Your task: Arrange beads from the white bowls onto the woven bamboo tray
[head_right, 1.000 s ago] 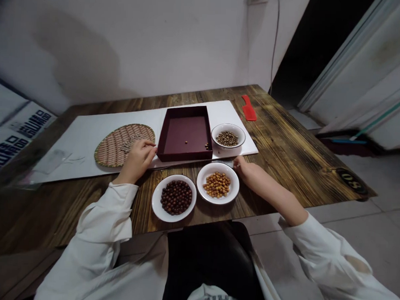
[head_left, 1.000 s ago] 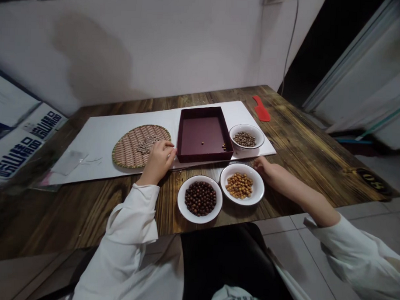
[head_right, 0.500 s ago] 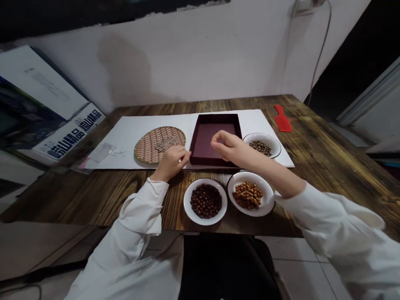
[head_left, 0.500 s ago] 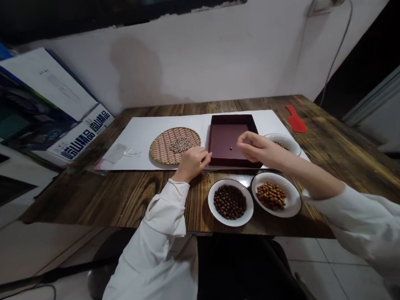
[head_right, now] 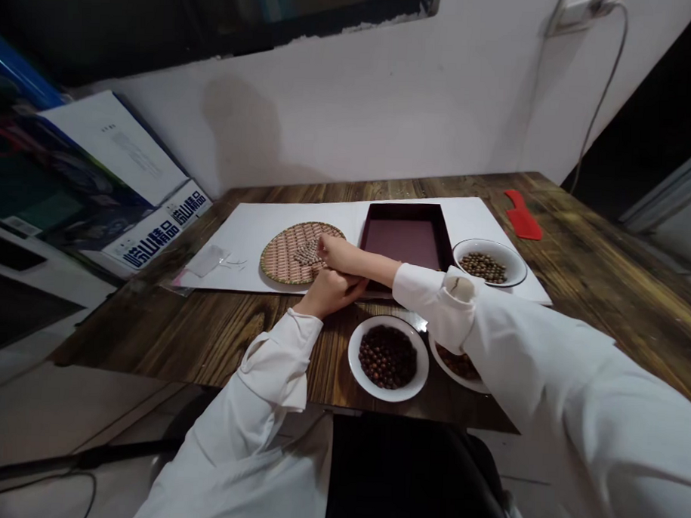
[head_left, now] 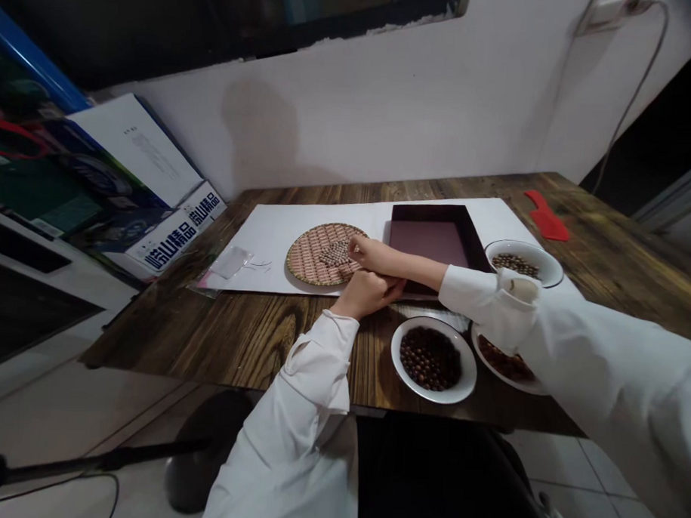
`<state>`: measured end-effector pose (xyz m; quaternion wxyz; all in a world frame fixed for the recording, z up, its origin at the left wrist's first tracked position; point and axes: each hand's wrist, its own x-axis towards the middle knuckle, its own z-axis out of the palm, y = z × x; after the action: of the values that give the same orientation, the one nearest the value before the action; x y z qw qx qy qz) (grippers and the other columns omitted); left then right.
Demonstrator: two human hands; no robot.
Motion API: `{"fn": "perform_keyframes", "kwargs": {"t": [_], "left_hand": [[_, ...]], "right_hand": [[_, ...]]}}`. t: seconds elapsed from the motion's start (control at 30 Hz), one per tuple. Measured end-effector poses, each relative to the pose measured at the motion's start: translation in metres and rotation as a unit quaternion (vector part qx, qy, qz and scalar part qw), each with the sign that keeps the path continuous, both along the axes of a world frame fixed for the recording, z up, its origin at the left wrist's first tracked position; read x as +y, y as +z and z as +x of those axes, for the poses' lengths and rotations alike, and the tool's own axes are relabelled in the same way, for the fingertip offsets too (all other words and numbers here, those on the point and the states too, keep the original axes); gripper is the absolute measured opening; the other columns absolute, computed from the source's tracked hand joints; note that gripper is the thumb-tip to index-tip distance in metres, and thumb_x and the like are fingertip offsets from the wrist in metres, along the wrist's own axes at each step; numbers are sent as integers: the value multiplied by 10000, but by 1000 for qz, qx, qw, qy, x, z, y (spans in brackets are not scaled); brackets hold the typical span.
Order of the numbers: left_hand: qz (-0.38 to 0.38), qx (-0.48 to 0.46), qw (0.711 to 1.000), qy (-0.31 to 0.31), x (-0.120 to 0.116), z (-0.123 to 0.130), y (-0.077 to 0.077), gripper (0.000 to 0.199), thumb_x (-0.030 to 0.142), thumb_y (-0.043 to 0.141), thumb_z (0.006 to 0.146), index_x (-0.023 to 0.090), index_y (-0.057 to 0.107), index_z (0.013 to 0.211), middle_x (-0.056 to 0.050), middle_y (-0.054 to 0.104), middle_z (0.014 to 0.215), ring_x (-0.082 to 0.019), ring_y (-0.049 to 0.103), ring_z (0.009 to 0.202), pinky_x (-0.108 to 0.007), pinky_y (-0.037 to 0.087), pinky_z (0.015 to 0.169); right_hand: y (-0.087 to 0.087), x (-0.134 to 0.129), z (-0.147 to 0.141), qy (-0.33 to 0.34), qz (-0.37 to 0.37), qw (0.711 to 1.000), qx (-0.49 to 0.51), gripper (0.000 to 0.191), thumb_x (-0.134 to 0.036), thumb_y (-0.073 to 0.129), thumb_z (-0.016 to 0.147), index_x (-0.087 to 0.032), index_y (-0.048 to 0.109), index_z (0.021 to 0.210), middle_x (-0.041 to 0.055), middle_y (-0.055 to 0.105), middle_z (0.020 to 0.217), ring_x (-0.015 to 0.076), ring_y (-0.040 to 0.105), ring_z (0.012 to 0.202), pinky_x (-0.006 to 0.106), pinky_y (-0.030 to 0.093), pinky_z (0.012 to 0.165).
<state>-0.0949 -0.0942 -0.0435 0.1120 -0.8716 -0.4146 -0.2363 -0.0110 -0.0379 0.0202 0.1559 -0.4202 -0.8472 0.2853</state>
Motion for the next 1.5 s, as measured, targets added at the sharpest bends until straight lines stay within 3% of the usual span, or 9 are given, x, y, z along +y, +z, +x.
{"fn": "perform_keyframes", "kwargs": {"t": [0.17,0.23,0.37,0.5,0.73,0.93,1.07,1.23,1.5], "left_hand": [[0,5,1000,8,3,-3,1,402,380,463,978,154,775,863,-136,751,751,-209,682,598,-296,403,563],[-1,5,1000,9,4,-4,1,395,376,472,975,147,772,857,-138,751,759,-208,682,601,-296,406,565],[-3,2,1000,8,5,-4,0,388,376,473,976,152,758,837,-126,744,735,-200,671,589,-296,405,570],[-4,-6,1000,10,5,-4,-1,375,360,484,972,162,733,775,-100,710,651,-187,644,557,-291,384,557],[2,-2,1000,2,4,-4,0,404,334,445,982,174,690,703,-79,692,633,-170,623,550,-291,337,547],[8,-6,1000,-9,2,-3,2,427,310,422,992,181,640,649,-50,650,585,-147,581,533,-283,330,561],[14,-16,1000,-16,1,-3,3,458,323,391,1010,185,614,634,-33,638,578,-136,568,531,-279,325,579],[16,-26,999,-16,1,-4,2,469,332,388,1011,183,579,609,-26,625,563,-135,551,519,-285,308,585],[19,-31,999,-10,2,-6,1,472,335,403,1005,186,556,584,-11,588,532,-125,521,505,-275,301,587]], "right_hand": [[-13,16,-13,-28,-18,999,-8,362,-350,588,947,-152,578,1250,103,605,1231,214,623,1054,430,544,887],[-15,18,-14,-38,-28,999,7,361,-354,591,945,-152,581,1245,103,601,1236,215,620,1059,431,542,889],[-12,17,-11,-50,-56,995,73,141,-216,547,958,-93,608,989,62,647,890,159,582,852,312,465,802],[-4,9,1,-58,-129,978,156,199,-184,493,967,-148,506,772,-44,451,560,96,407,559,236,324,571],[17,-19,43,-43,-314,904,287,293,-277,283,1041,-206,371,771,-106,196,516,74,121,428,217,126,434],[21,-40,100,-32,-449,839,304,332,-300,207,1026,-212,356,743,-97,149,505,86,76,434,197,165,424],[18,-59,128,-80,-554,756,340,212,-232,305,950,-202,381,756,-81,178,538,89,44,468,199,88,414],[16,-82,150,-132,-578,721,359,86,-131,380,806,-173,453,821,-52,251,604,85,109,495,195,89,425],[20,-104,162,-163,-604,667,405,244,-148,418,794,-98,558,988,15,379,690,99,228,529,208,152,408]]}}
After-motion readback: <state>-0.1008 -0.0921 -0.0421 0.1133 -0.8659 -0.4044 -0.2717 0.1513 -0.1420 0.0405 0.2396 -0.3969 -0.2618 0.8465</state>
